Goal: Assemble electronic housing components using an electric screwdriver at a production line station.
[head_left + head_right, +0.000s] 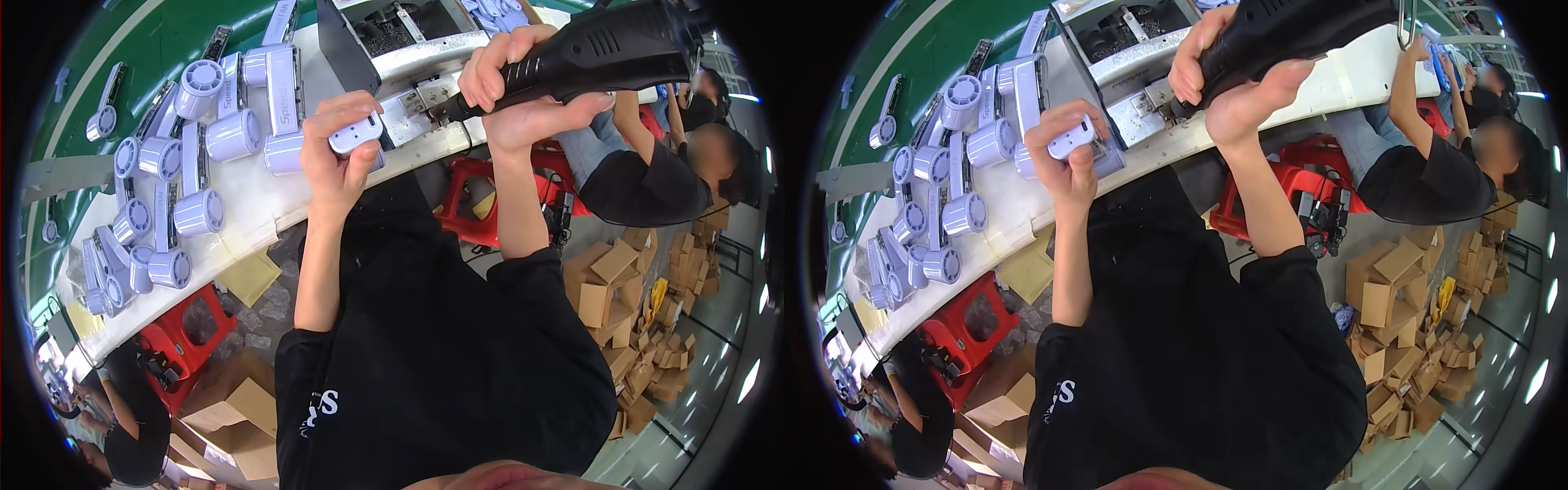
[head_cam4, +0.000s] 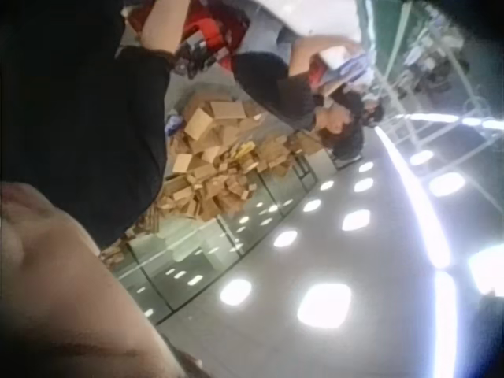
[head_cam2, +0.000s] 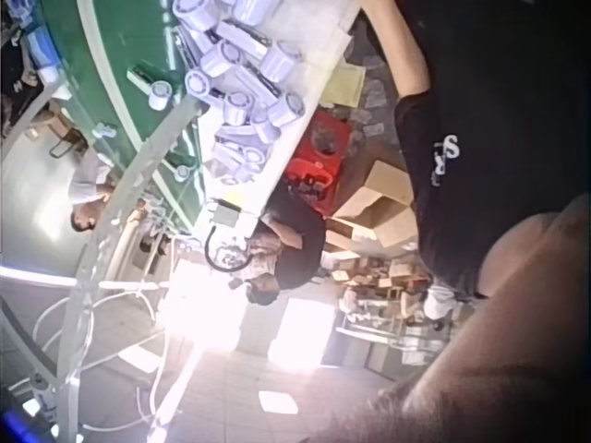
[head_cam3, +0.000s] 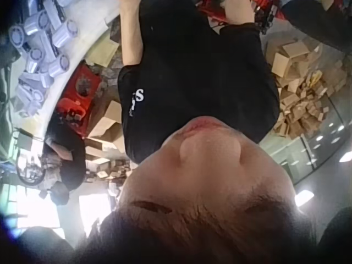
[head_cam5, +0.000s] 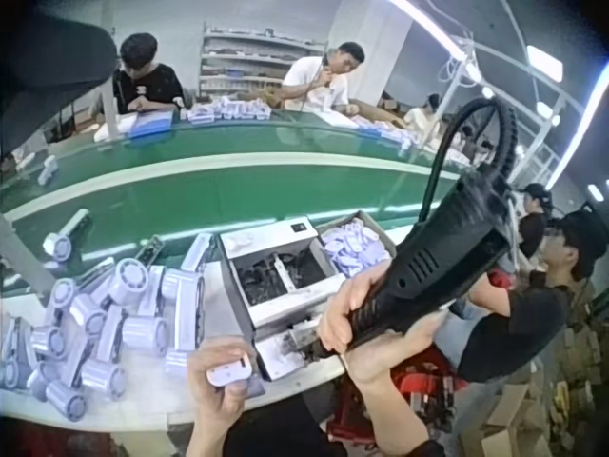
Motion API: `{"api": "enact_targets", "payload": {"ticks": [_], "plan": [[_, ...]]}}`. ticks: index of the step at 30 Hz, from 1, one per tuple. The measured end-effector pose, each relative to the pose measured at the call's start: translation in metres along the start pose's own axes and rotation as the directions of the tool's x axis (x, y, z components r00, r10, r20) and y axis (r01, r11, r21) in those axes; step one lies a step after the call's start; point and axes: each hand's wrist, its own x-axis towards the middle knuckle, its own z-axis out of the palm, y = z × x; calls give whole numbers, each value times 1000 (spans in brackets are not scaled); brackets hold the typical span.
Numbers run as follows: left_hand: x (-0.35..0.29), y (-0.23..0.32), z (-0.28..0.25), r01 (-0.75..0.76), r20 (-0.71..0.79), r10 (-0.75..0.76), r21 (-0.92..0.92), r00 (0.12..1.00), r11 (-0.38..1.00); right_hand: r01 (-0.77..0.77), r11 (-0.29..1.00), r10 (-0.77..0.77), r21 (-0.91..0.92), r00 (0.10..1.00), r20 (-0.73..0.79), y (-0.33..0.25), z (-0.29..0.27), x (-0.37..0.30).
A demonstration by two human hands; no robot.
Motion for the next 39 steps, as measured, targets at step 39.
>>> {"api": "enact_targets", "payload": {"ticks": [39], "plan": [[6, 22, -7, -10, 41, 3, 161, 999, 987, -206, 977, 208, -47, 900, 382, -66, 108, 29]]}}
